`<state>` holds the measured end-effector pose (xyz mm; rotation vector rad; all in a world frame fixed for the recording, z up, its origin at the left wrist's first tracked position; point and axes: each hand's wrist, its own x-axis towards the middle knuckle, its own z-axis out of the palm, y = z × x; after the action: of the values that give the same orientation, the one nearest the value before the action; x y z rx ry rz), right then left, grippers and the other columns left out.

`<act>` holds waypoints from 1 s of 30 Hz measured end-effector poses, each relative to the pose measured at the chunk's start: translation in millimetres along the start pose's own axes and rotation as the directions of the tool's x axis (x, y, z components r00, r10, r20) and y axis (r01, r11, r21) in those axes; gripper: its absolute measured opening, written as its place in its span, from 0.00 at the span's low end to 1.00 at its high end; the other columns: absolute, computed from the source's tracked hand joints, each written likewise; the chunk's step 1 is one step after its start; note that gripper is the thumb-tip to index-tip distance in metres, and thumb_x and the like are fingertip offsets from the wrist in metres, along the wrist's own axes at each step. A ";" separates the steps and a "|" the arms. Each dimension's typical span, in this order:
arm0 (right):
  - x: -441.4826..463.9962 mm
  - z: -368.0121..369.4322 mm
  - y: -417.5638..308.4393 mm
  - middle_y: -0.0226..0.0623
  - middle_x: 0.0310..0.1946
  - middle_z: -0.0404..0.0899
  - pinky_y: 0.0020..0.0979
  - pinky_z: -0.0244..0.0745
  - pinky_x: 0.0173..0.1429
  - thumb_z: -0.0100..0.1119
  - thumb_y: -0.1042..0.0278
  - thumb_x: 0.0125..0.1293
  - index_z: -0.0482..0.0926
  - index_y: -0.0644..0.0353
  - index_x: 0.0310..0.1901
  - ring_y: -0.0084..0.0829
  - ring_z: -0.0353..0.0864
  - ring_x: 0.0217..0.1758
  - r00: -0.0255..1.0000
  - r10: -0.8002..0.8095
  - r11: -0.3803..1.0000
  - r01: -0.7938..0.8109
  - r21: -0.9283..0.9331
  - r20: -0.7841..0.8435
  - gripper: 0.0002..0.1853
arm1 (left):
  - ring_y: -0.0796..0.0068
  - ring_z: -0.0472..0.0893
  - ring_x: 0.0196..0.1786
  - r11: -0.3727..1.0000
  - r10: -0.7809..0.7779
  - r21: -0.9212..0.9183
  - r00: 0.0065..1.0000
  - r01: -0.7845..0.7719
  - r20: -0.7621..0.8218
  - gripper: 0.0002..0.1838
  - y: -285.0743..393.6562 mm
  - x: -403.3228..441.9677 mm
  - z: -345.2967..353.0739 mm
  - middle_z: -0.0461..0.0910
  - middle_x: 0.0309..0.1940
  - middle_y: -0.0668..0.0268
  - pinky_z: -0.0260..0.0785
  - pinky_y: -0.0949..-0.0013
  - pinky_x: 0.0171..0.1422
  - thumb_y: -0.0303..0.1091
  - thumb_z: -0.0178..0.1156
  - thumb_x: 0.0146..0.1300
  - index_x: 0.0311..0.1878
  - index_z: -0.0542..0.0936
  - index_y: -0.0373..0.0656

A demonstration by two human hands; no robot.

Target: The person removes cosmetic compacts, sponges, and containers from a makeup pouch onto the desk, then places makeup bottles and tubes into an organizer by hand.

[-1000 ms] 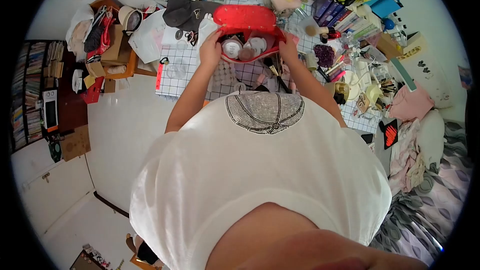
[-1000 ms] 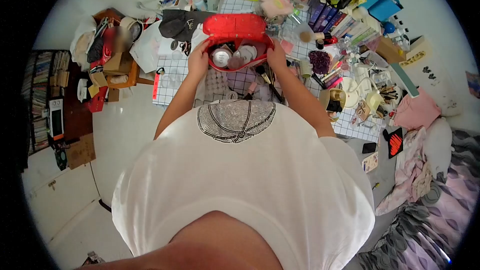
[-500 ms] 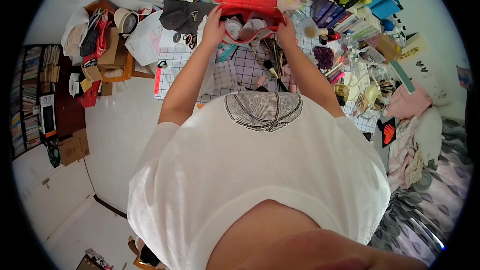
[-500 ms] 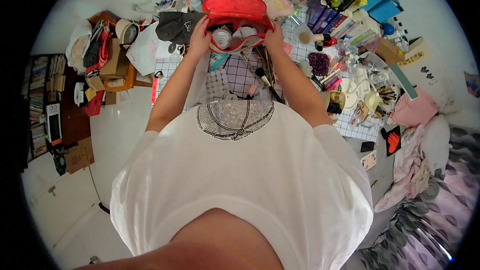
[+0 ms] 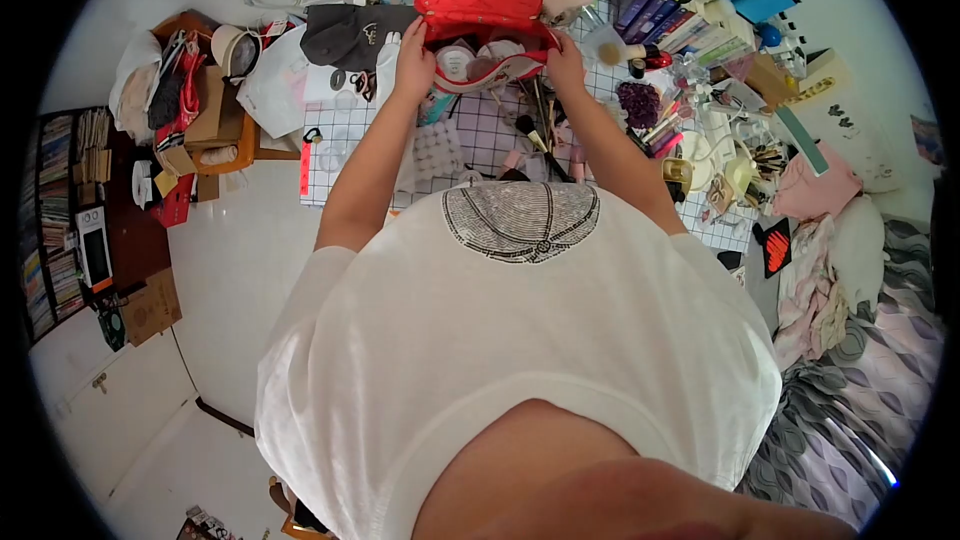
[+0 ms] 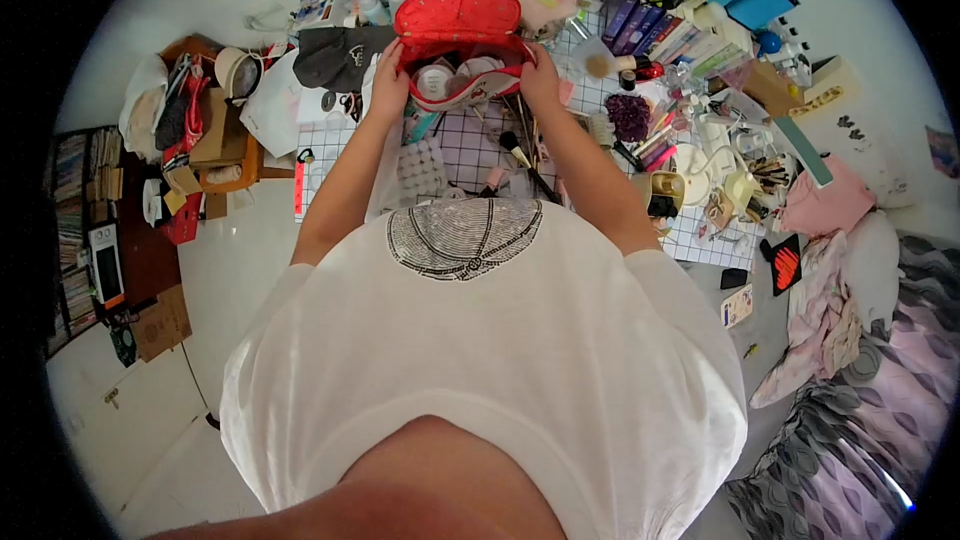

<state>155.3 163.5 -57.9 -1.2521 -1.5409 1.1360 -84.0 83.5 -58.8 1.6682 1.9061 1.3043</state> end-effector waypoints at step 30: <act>7.2 104.5 -26.6 0.42 0.51 0.67 0.29 0.68 0.53 0.47 0.72 0.59 0.54 0.62 0.63 0.33 0.72 0.49 0.903 -0.110 0.972 0.009 0.236 0.416 0.29 | 0.53 0.65 0.58 0.979 -0.117 0.131 0.962 0.153 -0.247 0.19 -35.5 -48.2 -104.5 0.64 0.54 0.48 0.58 0.63 0.62 0.26 0.55 0.50 0.48 0.74 0.39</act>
<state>47.7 153.3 -57.7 -0.8264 -1.6873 1.5746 -167.7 -2.0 -45.0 1.4698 2.2645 1.3912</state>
